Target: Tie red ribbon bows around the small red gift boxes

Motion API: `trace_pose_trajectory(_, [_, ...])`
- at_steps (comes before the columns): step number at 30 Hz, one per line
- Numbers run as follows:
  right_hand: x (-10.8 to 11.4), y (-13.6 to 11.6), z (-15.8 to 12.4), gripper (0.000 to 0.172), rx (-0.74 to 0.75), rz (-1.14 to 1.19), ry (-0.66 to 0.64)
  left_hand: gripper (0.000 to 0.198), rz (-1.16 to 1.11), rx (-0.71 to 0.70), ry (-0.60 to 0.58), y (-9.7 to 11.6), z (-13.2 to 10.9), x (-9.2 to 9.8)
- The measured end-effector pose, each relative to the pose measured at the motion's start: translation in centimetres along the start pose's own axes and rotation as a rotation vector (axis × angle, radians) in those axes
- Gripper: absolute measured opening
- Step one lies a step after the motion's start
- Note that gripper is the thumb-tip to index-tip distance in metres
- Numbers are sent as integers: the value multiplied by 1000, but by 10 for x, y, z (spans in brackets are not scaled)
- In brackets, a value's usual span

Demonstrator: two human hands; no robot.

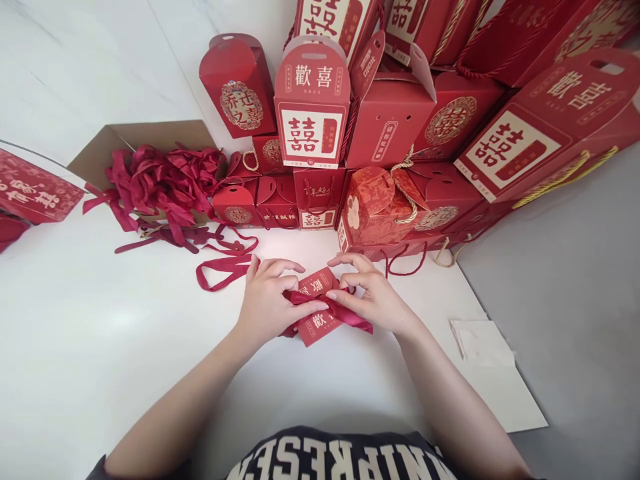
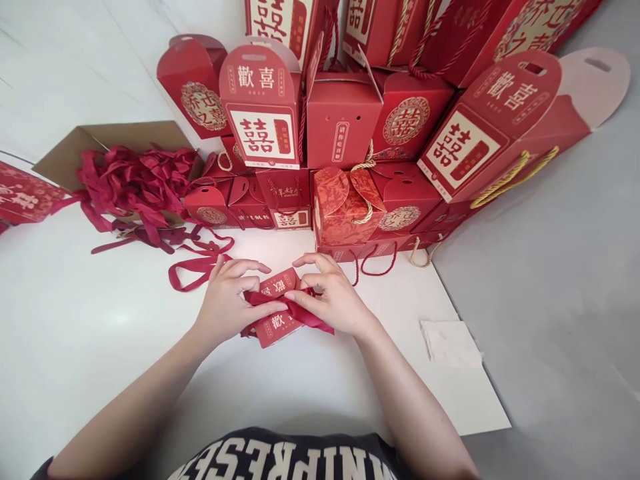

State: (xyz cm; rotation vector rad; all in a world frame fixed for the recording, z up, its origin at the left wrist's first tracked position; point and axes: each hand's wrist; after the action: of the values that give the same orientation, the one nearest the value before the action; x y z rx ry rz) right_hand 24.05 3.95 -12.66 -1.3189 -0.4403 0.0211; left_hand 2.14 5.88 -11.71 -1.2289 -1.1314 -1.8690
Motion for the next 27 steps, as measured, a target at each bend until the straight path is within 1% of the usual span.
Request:
trace_pose_trajectory(4, [-2,1,0,32,0,21,7,51,-146,42,-38,-5,0,-3])
trace_pose_trajectory(7, [-1,1,0,32,-20,58,6,51,-216,44,-47,-7,1,-2])
trace_pose_trajectory(8, [0,0,0,32,-32,80,-3,49,-248,44,-58,-6,1,-2])
trace_pose_trajectory(10, [3,-2,-2,22,-58,134,-11,48,-311,51,-78,-5,2,0])
trace_pose_trajectory(11, [5,-4,-4,18,-80,158,3,48,-332,55,-84,-4,3,1])
trace_pose_trajectory(12, [8,-5,-8,20,-115,171,37,48,-342,59,-88,-3,3,1])
trace_pose_trajectory(14, [12,-6,-16,31,-244,159,134,49,-334,62,-86,-2,3,1])
trace_pose_trajectory(15, [14,-6,-21,39,-343,157,160,49,-325,63,-86,-1,3,0])
trace_pose_trajectory(16, [14,-5,-27,49,-457,176,155,49,-316,63,-87,-1,3,0])
trace_pose_trajectory(18, [13,-3,-37,64,-662,305,60,49,-301,62,-85,-1,3,-2])
trace_pose_trajectory(19, [11,-2,-42,67,-724,403,0,49,-297,61,-83,-1,3,-2])
trace_pose_trajectory(20, [8,-2,-46,65,-749,502,-41,49,-296,60,-81,-1,4,-3])
trace_pose_trajectory(23, [0,-2,-58,49,-683,698,-49,50,-323,63,-88,-2,3,-3])
trace_pose_trajectory(25, [-4,-1,-65,42,-639,736,-32,51,-374,86,-97,-2,2,-4])
trace_pose_trajectory(27, [-7,1,-71,40,-626,728,-29,50,-449,136,-111,-1,0,-5])
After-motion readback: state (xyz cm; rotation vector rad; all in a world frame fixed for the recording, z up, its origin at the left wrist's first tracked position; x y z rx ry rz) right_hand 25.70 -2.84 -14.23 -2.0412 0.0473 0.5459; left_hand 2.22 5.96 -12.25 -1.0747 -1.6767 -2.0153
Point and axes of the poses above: each hand's wrist, its own z-axis towards the middle knuckle, its own x-axis out of the back of the hand, y = z × x, and after that the axes turned 14 degrees about z, right-handed
